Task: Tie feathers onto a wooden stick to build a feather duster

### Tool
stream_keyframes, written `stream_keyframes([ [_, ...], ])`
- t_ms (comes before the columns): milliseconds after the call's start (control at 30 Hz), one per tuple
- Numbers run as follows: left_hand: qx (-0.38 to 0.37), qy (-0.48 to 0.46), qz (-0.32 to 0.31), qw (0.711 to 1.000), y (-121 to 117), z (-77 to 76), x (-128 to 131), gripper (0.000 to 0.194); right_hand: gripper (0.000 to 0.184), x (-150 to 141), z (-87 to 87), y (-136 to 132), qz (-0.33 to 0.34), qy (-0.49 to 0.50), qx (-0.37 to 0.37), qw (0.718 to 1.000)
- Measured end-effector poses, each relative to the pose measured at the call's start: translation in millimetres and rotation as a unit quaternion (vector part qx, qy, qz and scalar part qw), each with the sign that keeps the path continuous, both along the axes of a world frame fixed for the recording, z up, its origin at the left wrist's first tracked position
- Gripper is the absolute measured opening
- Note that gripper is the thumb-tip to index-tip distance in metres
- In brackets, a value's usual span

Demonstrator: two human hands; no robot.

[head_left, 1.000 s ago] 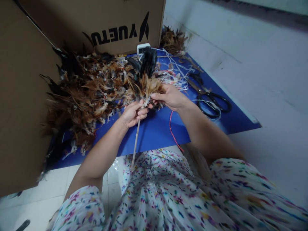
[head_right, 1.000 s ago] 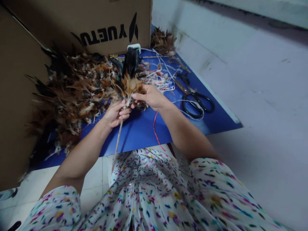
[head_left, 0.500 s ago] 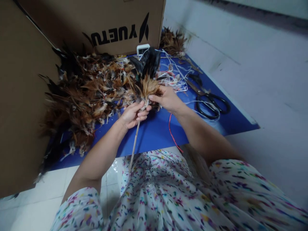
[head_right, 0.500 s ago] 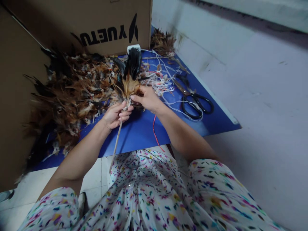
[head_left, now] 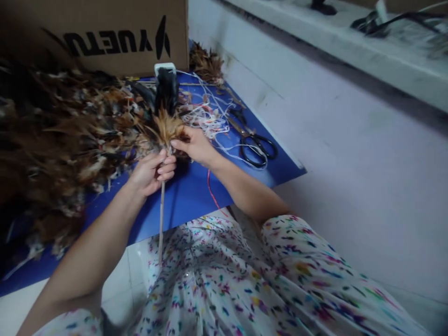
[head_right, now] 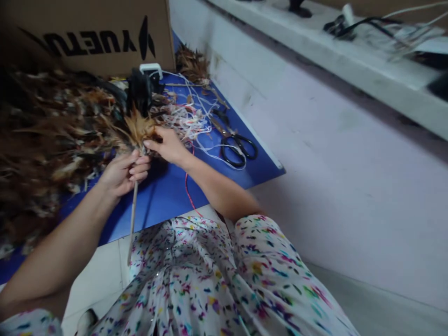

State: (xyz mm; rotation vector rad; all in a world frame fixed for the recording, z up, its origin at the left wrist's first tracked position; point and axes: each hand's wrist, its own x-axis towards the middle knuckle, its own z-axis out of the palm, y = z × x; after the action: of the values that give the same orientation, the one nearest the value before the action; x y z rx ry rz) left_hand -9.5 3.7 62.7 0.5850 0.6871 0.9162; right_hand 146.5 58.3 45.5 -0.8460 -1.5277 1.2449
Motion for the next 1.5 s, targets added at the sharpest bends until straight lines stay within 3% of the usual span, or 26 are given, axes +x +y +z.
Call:
stream_keyframes([
  [367, 0.004, -0.012, 0.012, 1.000, -2.0, 1.5, 2.5, 0.019, 0.023, -0.5, 5.5, -3.9, 0.009, 0.036, -0.094, 0.995],
  [500, 0.007, -0.007, 0.035, 0.999, -1.9, 2.3, 3.4, 0.023, 0.024, 7.1, 10.6, -2.7, -0.115, -0.012, -0.015, 0.993],
  [600, 0.024, -0.002, 0.047, 0.999, -1.5, 2.6, 3.4, 0.024, 0.025, 11.6, 19.5, -11.6, -0.208, -0.090, 0.086, 0.970],
  [700, 0.049, 0.004, 0.059, 0.997, -0.7, 1.0, 3.7, 0.023, 0.040, 8.8, 24.9, -25.0, -0.191, -0.187, 0.132, 0.955],
  [867, 0.091, 0.053, 0.073, 0.992, -1.4, -4.4, 6.6, 0.026, 0.046, -4.4, 18.0, -33.3, -0.108, -0.265, 0.126, 0.950],
  [1067, 0.104, 0.057, 0.050, 0.992, -5.1, -3.1, 9.1, 0.026, 0.034, -8.8, 6.8, -21.3, -0.124, -0.154, 0.067, 0.978],
  [1200, 0.095, 0.062, 0.035, 0.993, -5.3, -2.3, 8.5, 0.029, 0.024, -11.1, 4.2, -17.2, -0.099, -0.066, 0.016, 0.993],
  [1500, 0.100, 0.074, 0.036, 0.992, -5.0, -3.5, 7.3, 0.023, 0.026, -11.9, 21.2, -30.9, -0.031, 0.065, -0.151, 0.986],
])
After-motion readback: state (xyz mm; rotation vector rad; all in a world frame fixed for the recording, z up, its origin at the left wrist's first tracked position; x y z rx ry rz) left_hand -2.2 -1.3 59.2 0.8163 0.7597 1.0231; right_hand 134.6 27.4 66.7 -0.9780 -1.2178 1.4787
